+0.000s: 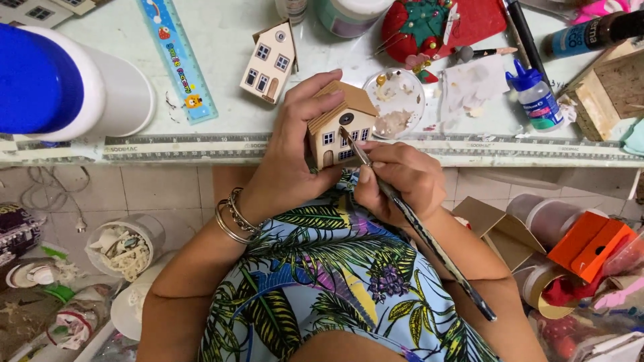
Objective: Painting small wooden house models with a paintbrush at a workshop table.
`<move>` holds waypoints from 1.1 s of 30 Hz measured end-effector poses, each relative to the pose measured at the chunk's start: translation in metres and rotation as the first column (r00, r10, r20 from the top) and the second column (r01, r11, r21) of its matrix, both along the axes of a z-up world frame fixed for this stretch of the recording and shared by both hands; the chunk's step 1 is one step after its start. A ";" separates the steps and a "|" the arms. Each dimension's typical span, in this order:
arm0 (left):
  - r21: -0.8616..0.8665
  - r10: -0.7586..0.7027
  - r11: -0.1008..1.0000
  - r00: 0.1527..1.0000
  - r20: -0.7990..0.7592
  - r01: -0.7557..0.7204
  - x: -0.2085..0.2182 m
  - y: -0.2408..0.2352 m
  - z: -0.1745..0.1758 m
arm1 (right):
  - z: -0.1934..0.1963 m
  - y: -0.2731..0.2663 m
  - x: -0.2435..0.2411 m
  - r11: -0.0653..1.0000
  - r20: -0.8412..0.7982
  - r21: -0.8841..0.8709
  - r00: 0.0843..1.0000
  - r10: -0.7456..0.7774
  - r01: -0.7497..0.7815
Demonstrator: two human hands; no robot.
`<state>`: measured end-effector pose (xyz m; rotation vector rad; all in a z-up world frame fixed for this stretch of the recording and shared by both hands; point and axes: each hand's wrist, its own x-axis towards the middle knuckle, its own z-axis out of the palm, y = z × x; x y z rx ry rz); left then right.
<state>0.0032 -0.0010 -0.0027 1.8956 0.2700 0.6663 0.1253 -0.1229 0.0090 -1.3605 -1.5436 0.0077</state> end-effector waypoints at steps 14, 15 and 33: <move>0.004 0.002 1.000 1.000 0.000 -0.002 0.001 0.000 0.000 | -0.006 -0.001 0.000 0.995 0.079 0.018 0.992 -0.097 0.096; -0.001 0.002 1.000 1.000 0.004 -0.002 0.001 0.000 0.000 | -0.006 0.001 0.001 0.995 0.079 0.052 0.993 -0.084 0.080; -0.010 -0.013 1.000 1.000 0.008 0.014 0.000 0.000 -0.001 | -0.002 -0.006 0.001 0.992 -0.042 -0.051 0.992 -0.115 0.113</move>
